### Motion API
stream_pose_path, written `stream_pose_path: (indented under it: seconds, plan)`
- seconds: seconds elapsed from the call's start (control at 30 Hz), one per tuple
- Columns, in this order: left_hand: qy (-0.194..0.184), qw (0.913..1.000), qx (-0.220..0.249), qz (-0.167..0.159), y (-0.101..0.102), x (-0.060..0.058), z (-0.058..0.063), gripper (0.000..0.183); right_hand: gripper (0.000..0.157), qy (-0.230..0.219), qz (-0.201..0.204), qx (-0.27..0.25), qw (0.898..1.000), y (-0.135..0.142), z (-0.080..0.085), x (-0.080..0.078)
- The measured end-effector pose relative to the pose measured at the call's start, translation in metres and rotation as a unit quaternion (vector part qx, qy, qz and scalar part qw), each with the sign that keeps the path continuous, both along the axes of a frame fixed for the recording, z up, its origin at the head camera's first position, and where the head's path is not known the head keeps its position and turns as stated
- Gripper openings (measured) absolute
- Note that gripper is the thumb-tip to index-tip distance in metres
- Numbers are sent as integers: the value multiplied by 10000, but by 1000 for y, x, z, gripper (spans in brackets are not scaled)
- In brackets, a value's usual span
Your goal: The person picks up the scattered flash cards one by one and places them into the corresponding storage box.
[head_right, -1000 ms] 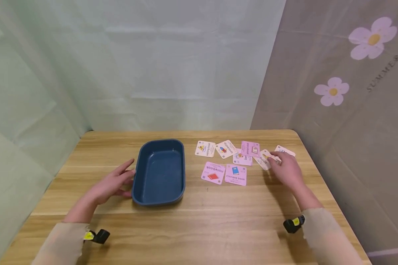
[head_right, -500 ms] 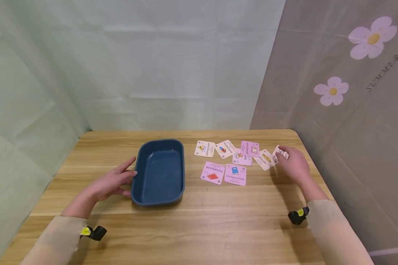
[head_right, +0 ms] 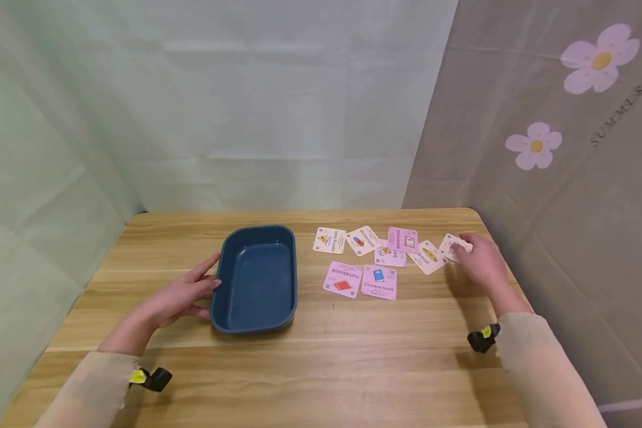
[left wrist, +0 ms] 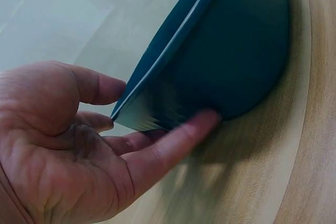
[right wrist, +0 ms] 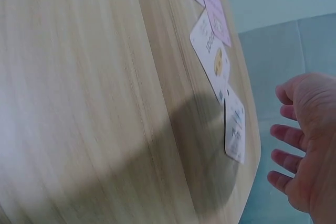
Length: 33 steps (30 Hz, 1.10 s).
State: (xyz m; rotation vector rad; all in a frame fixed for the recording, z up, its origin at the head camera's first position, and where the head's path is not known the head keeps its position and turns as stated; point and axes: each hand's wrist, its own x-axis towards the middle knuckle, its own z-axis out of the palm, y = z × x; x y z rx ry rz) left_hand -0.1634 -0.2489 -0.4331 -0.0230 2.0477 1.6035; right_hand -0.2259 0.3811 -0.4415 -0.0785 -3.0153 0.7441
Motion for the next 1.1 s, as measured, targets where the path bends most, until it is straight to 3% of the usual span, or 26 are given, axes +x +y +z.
stream_pose_path:
  seconds: [0.2, 0.67, 1.1]
  plan:
    - [7, 10000, 14, -10, 0, 2, -2, 76, 61, -221, -101, 82, 9997, 12, -4, -2]
    - [46, 10000, 33, 8, -1, 3, -5, 76, 71, -709, 154, 149, 9972, 23, -11, -7]
    - [49, 10000, -9, 31, 1, 2, -4, 75, 78, -827, 447, 490, 9944, 26, -13, -16]
